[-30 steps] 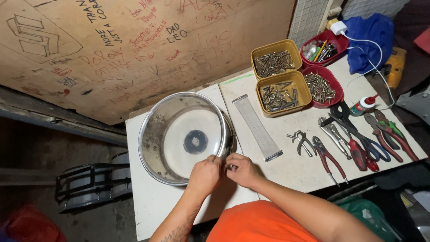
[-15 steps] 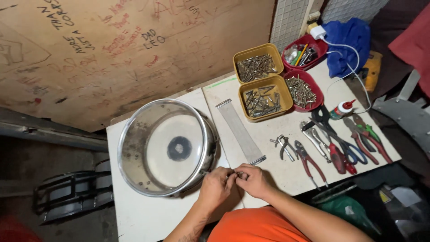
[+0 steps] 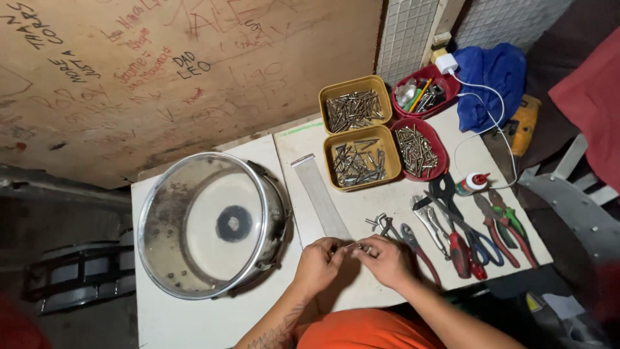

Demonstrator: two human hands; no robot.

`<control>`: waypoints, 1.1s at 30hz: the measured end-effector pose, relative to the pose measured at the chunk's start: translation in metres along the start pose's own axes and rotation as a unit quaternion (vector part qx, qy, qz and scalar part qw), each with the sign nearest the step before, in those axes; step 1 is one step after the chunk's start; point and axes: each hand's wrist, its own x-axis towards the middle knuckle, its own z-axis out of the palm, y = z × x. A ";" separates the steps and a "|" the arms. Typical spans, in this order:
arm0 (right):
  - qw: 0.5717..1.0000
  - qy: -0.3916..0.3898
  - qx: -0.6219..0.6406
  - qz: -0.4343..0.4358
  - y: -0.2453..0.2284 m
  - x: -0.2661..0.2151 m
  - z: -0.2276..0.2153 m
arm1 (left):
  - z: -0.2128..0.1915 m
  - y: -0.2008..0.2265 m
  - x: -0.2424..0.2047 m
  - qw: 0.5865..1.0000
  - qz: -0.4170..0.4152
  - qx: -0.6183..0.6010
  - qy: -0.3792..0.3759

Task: The person sorts various metal fasteners, including nails and screws, from a red container into two yellow containers on a workbench. They also handle a metal bowl and a metal strip during the process.

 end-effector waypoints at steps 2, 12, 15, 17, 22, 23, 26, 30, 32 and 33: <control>0.998 -0.020 -0.046 0.025 -0.017 0.007 -0.029 | 0.000 0.016 0.003 0.999 -0.013 -0.033 -0.011; 0.973 0.032 0.162 0.159 0.009 0.077 -0.080 | 0.009 0.027 0.018 0.968 -0.195 -0.155 -0.035; 0.953 0.058 0.242 0.170 0.004 0.098 -0.091 | 0.028 -0.006 0.032 0.950 -0.242 -0.198 0.005; 0.952 0.068 0.263 0.139 0.013 0.107 -0.089 | 0.026 0.016 0.048 0.941 -0.271 -0.202 0.023; 0.946 0.084 0.297 0.095 0.010 0.126 -0.097 | 0.049 -0.035 0.101 0.910 -0.317 -0.249 0.100; 0.946 0.087 0.299 0.092 0.008 0.129 -0.099 | 0.047 -0.032 0.111 0.904 -0.321 -0.253 0.122; 0.947 0.095 0.294 0.086 0.003 0.139 -0.105 | 0.038 -0.013 0.131 0.901 -0.321 -0.247 0.157; 0.959 0.099 0.255 0.076 -0.005 0.150 -0.114 | 0.052 -0.046 0.150 0.913 -0.300 -0.204 0.185; 0.957 0.085 0.264 0.088 -0.019 0.154 -0.123 | 0.053 -0.045 0.148 0.912 -0.282 -0.227 0.191; 0.954 0.070 0.274 0.098 -0.027 0.156 -0.128 | 0.054 -0.044 0.147 0.910 -0.262 -0.251 0.199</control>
